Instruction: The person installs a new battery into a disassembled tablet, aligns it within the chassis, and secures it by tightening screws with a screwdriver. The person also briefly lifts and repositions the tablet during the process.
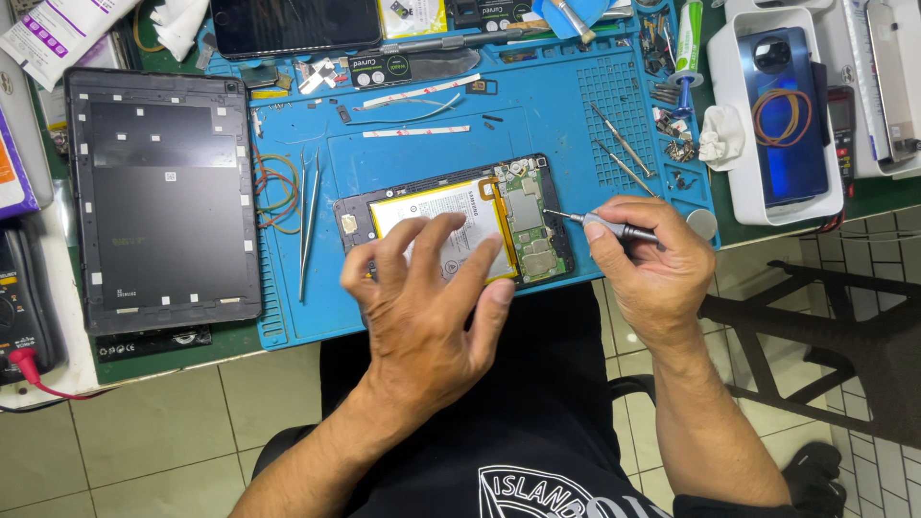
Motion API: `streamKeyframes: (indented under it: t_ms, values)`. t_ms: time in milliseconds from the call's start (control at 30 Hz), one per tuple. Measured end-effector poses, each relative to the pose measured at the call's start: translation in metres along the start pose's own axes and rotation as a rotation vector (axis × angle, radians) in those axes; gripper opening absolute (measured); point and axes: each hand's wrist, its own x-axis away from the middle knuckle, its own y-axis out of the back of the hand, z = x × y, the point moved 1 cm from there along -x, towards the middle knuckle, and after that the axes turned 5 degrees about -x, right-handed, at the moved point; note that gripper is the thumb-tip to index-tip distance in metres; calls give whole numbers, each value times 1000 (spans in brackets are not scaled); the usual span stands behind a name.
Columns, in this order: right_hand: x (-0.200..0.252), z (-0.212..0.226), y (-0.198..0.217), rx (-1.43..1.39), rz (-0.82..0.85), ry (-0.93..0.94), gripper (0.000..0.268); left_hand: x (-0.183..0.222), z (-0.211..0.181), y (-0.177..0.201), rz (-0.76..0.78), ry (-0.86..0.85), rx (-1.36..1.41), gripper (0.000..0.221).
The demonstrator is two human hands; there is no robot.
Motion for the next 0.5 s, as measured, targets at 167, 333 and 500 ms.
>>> streamKeyframes:
  t_ms: [167, 333, 500]
  values:
    - [0, -1, 0, 3, 1, 38, 14, -7, -11, -21, 90, -81, -118, 38]
    - [0, -3, 0, 2, 3, 39, 15, -10, -15, -30, 114, -119, -198, 42]
    - [-1, -2, 0, -23, 11, 51, 15, -11, -16, -32, 120, -127, -238, 43]
